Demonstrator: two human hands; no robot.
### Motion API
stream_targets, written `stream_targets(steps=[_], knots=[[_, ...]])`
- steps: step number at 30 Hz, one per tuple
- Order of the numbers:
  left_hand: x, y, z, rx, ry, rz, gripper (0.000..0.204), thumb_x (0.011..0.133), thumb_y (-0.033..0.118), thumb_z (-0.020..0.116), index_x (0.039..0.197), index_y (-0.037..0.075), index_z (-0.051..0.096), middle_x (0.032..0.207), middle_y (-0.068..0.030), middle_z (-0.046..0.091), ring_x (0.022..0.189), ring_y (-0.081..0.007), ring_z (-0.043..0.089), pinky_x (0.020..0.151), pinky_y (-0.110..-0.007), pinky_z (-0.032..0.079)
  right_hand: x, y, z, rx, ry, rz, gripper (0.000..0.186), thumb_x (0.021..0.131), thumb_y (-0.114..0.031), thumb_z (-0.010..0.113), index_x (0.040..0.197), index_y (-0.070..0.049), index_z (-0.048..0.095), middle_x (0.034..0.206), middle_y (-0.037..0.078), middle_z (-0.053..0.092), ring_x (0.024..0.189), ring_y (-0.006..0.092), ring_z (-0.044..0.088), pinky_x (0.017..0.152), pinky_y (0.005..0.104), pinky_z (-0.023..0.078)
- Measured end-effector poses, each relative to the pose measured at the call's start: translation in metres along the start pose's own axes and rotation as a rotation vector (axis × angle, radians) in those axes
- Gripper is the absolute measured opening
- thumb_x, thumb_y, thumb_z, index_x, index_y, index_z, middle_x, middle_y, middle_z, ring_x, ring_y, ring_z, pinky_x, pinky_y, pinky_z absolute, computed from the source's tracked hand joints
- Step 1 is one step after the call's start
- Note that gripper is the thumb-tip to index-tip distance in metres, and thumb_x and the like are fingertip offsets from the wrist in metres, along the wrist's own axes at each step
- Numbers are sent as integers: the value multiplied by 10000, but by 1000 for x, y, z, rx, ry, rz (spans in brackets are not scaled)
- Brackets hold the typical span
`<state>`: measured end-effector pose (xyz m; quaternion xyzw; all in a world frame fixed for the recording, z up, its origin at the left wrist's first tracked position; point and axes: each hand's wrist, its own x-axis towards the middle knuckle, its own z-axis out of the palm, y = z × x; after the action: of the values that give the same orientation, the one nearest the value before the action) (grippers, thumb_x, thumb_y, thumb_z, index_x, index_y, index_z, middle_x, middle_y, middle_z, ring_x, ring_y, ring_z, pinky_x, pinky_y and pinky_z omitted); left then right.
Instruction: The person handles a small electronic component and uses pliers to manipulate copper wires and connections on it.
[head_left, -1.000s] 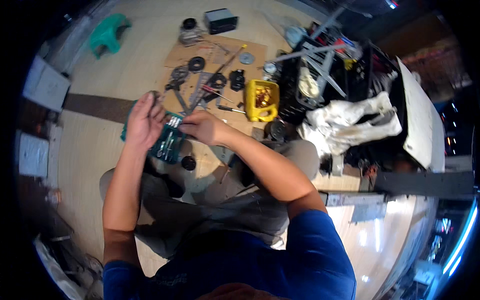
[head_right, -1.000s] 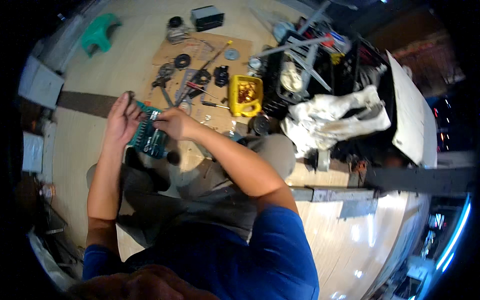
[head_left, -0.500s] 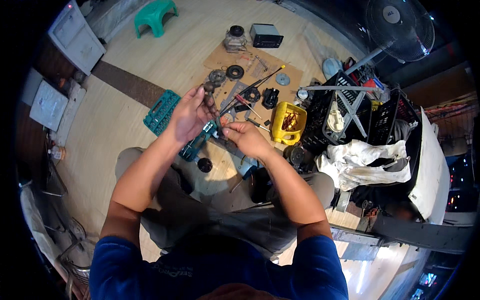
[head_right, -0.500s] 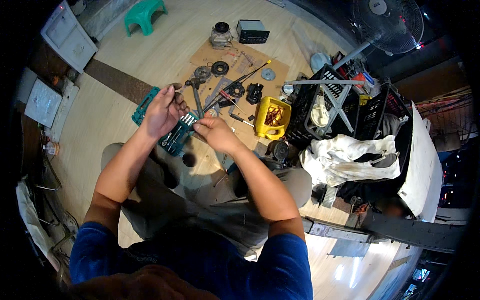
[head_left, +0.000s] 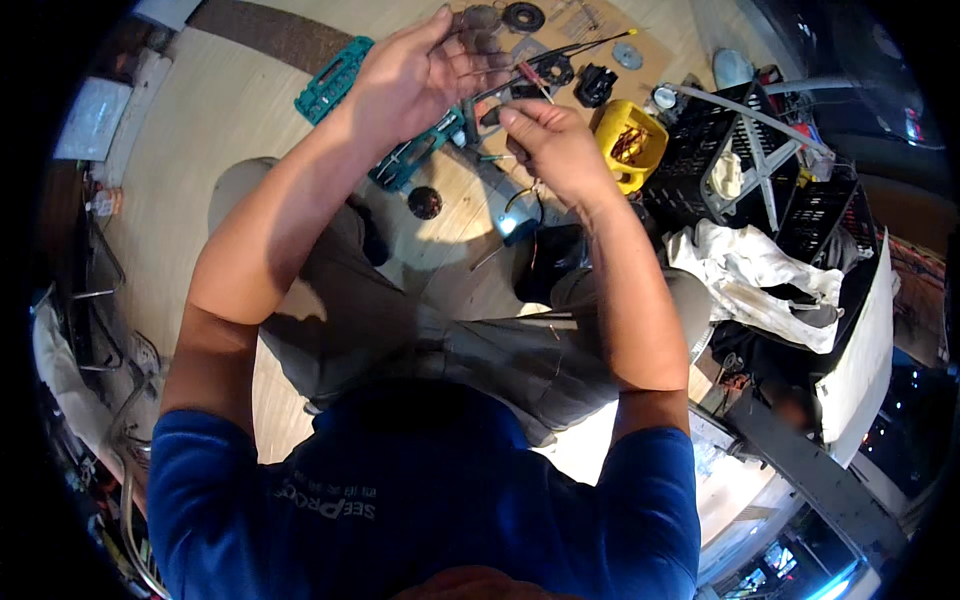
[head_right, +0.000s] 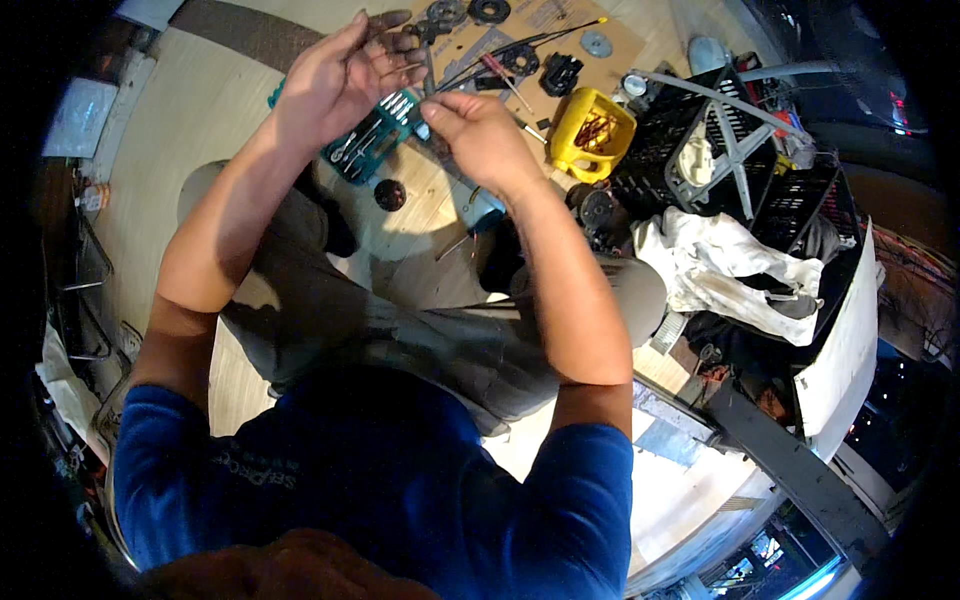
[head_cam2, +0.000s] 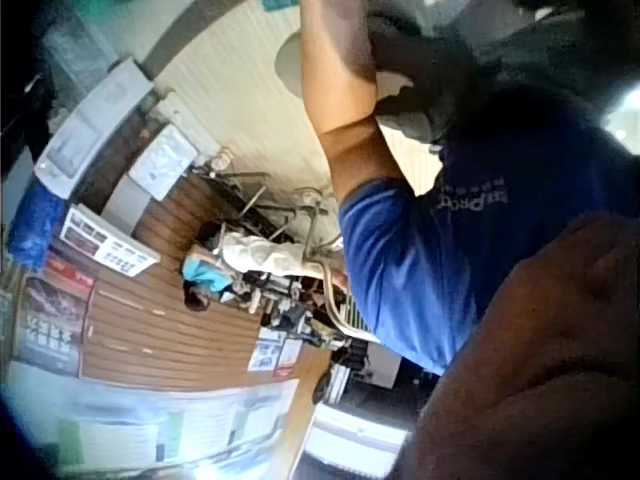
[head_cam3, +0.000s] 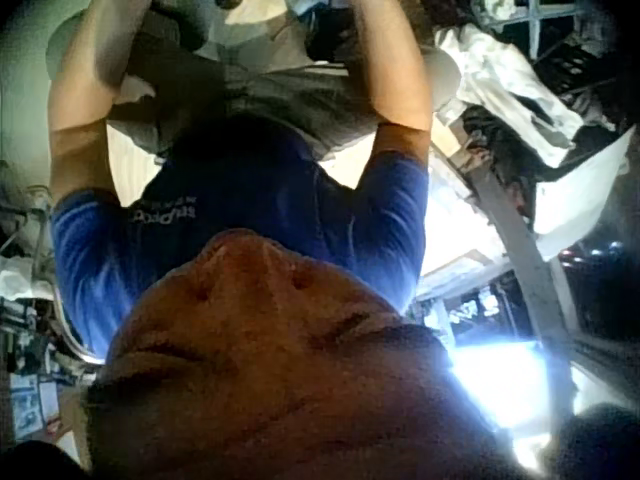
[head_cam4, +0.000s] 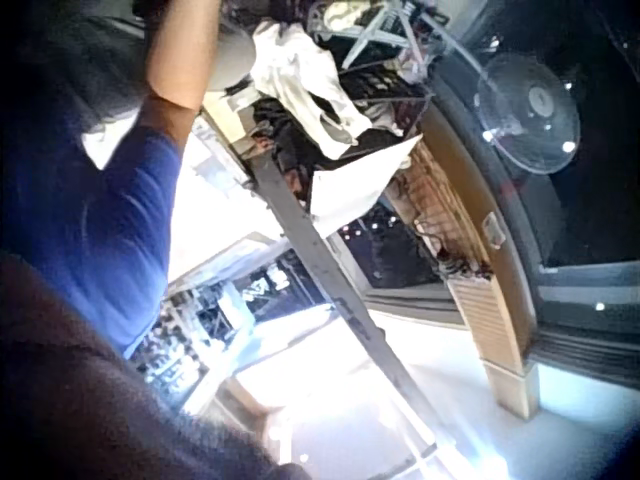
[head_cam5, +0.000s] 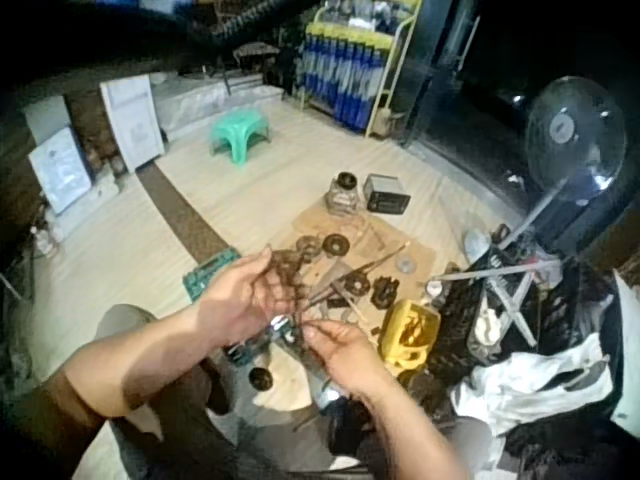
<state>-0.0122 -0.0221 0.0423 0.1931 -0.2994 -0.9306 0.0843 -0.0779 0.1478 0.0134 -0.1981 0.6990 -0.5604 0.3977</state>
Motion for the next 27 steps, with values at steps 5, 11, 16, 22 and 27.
stream_targets(steps=[5, 11, 16, 22, 27], knots=[[12, 0, -32, 74, -394, 99, 279, 999, 222, 403, 1142, 20, 531, 1011, -141, 642, 904, -241, 626, 832, -398, 507, 4, 5, 4, -3, -36, 6, 245, 920, -206, 591, 1033, -3, 670, 847, 10, 672, 748, 68, 552, 702, 238, 456], [3, 2, -4, 165, -224, 103, 142, 976, 194, 467, 931, 68, 515, 603, 27, 325, 532, -113, 294, 500, -280, 286, 8, 10, -6, -55, -125, -23, 259, 909, -220, 610, 1038, -3, 668, 814, -10, 658, 728, 64, 539, 693, 233, 448], [0, -1, -16, 474, -320, -89, 181, 963, 222, 489, 958, 52, 553, 621, -1, 407, 574, -150, 397, 538, -307, 351, 9, 1, -27, -262, -82, -6, 288, 897, -249, 620, 1014, 9, 674, 790, 29, 662, 725, 86, 555, 688, 246, 453], [-3, -34, -14, 1500, -277, 46, 271, 933, 234, 524, 1000, -6, 631, 677, -85, 637, 603, -158, 623, 564, -295, 486, 4, -13, -28, -146, 97, 85, 278, 906, -232, 603, 1002, 20, 672, 750, 24, 641, 628, 67, 525, 578, 226, 418], [10, -46, -27, 1540, -156, 381, 273, 926, 222, 528, 992, -20, 637, 713, -110, 653, 670, -185, 650, 634, -326, 503, 1, -11, -20, 98, 56, 75, 199, 921, -189, 572, 966, -12, 651, 663, -11, 566, 550, 48, 458, 494, 201, 348]])
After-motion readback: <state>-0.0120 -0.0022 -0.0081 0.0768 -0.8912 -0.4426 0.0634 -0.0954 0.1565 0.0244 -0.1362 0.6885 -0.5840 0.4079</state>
